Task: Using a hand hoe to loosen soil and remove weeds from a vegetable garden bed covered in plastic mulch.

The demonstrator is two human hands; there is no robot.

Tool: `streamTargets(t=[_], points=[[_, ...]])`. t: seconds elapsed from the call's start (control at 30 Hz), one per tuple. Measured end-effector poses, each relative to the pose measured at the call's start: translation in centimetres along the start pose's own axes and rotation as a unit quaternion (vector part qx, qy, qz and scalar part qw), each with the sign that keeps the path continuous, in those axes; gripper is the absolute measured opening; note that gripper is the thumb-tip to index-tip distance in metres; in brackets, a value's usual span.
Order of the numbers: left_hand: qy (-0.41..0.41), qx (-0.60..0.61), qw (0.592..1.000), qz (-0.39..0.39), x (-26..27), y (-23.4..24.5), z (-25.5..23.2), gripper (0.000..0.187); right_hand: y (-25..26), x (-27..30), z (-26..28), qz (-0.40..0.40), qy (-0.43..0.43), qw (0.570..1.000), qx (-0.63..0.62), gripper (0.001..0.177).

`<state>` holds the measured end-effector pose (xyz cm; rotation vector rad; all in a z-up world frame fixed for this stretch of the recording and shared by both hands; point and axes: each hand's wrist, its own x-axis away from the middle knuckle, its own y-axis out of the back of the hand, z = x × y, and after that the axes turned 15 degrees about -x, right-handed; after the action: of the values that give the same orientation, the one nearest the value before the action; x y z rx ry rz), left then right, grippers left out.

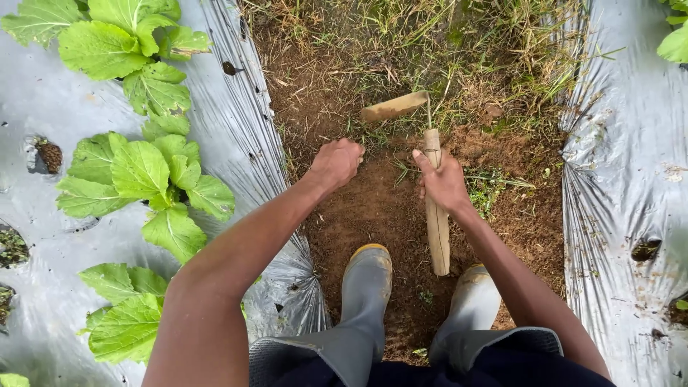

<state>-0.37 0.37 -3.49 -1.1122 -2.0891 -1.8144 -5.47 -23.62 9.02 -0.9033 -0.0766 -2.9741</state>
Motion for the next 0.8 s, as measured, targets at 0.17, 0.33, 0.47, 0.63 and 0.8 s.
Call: streamTargets(t=[0.17, 0.33, 0.47, 0.63, 0.8], points=[[-0.011, -0.001, 0.999, -0.042, -1.0, -3.4, 1.3, 0.022, 0.1, 0.1, -1.2, -0.008, 0.024, 0.999, 0.029, 0.015], [-0.022, -0.047, 0.998, -0.048, 2.0, 0.3, -0.2, 0.021, 0.3, 0.4, 0.4, 0.0, 0.028, 1.0, 0.011, 0.019], [0.007, -0.096, 0.982, -0.165, 3.2, 4.5, -1.8, 0.028, 0.3, 1.3, 1.1, -0.003, 0.024, 0.999, 0.045, 0.016], [-0.003, -0.023, 0.981, -0.193, 3.8, 8.6, -3.8, 0.055, 0.7, 1.3, 0.1, 0.011, -0.038, 0.998, 0.044, 0.022], [-0.09, -0.236, 0.934, -0.253, -2.7, 1.8, -1.8, 0.033, -1.1, 0.7, -0.3, 0.003, -0.079, 0.994, -0.079, 0.029]])
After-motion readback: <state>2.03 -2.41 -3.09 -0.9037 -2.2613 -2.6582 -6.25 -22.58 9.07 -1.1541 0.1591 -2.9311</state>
